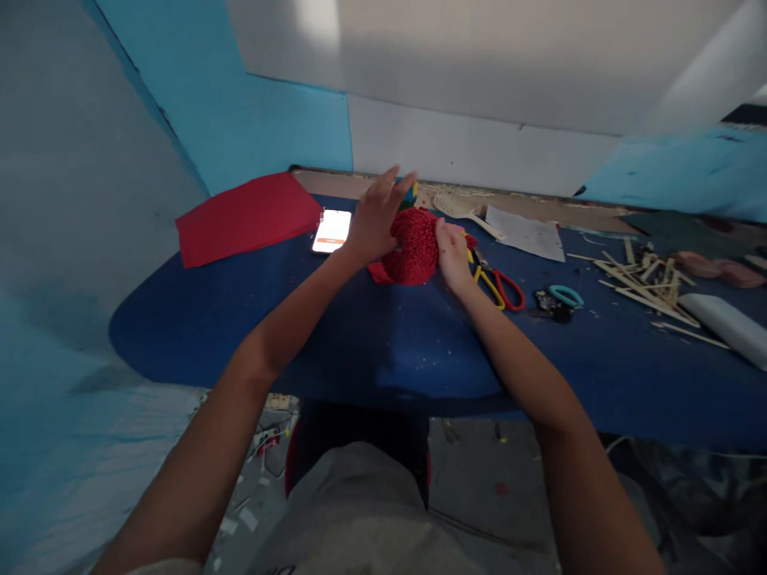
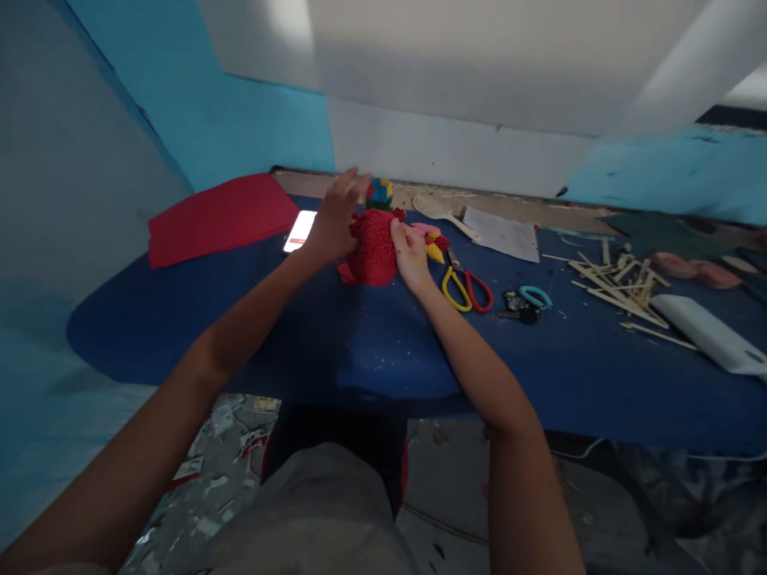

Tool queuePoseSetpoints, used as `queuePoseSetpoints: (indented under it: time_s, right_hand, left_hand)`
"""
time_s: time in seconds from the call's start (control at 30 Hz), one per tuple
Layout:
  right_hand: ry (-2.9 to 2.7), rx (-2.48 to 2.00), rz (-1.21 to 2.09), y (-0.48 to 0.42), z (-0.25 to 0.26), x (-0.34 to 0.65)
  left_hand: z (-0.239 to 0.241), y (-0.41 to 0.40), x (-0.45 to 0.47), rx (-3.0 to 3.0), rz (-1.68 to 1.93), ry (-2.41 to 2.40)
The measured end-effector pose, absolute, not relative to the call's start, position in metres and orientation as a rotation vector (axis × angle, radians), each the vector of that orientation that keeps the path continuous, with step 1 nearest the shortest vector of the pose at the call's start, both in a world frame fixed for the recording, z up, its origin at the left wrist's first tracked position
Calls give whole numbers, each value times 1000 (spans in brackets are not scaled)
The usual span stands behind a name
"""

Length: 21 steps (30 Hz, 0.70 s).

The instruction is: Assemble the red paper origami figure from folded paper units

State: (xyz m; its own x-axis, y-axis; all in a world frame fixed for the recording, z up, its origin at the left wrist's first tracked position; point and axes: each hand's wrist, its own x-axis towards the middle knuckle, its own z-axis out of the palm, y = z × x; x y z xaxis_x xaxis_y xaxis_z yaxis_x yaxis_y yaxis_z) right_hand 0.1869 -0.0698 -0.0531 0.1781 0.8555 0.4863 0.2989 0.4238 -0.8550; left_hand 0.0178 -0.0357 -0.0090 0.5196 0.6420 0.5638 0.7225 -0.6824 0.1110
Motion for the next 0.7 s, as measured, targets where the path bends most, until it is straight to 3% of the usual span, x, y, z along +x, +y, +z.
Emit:
queuePoseSetpoints:
  time_s: [0.13, 0.23, 0.5, 0.7]
  right_hand:
    - [-1342, -1183, 596, -66, -58, 189]
    - [-1275, -1205, 621, -64, -59, 192]
    - [-1297, -1321, 667, -53, -68, 204]
    - [-1560, -1286, 633, -48, -72, 206]
  left_hand:
    - [-3, -43, 16, -2774, -619, -700]
    - [-3, -47, 18, -2867, -520, -677]
    - [-7, -35, 11, -2653, -602, -1657]
    - [-4, 19, 17, -2736, -257, -1991]
